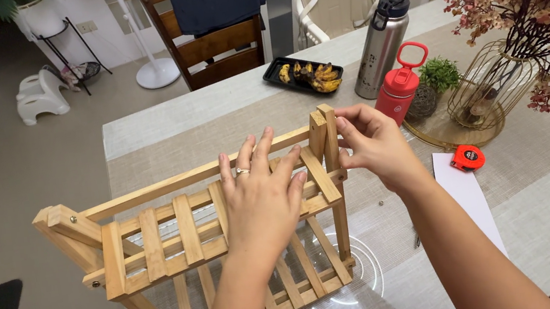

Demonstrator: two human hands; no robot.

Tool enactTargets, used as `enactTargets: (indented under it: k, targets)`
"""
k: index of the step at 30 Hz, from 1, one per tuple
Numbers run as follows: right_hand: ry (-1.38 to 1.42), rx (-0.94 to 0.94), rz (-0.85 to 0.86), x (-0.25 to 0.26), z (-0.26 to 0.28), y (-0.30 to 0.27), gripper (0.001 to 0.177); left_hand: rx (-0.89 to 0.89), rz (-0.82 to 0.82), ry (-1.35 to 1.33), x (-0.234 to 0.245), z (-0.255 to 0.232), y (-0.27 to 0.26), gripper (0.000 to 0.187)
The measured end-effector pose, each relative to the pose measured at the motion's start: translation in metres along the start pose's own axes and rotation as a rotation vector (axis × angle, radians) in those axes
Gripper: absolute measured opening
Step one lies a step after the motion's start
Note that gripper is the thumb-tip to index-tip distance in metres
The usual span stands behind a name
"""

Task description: The person assembles a small wooden two-tier rack on a dining table. They align the side frames, insert slats, and secure joints by hand, repeatedly checking fit and stability.

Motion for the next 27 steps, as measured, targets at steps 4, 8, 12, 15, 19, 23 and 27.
enactTargets:
  k: [4,8,12,15,19,23,27]
  targets:
    - [-0.027,-0.022,-0.008,0.005,-0.006,0.003,0.025,0.049,-0.027,-0.086,-0.001,-0.001,0.009,0.04]
    - [-0.053,0.022,0.038,0.008,-0.013,0.01,0.025,-0.018,-0.144,-0.245,-0.007,-0.008,0.024,0.042]
    - [0.003,0.0,0.061,0.006,-0.011,0.011,0.028,0.019,-0.131,-0.359,-0.011,-0.01,0.034,0.042]
    - [0.034,-0.008,0.064,0.007,-0.006,0.006,0.022,0.05,-0.165,-0.409,-0.012,-0.008,0.035,0.035]
    - [-0.02,-0.012,0.093,0.01,-0.003,0.007,0.024,0.036,-0.21,-0.391,-0.013,-0.007,0.034,0.028]
    - [0.041,0.007,0.122,0.01,-0.003,0.012,0.021,0.019,-0.235,-0.399,-0.013,-0.008,0.033,0.029]
    - [-0.016,-0.009,0.084,0.011,-0.001,0.008,0.017,0.025,-0.222,-0.389,-0.012,-0.007,0.033,0.029]
Point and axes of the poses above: each hand's wrist, its own y-axis towards the middle knuckle, its own x-axis out of the back of the hand, z = x × y, the point moved 2 cm from there along y, towards the middle knuckle, and after that the axes turned 3 degrees about -z, right-handed, at the moved point
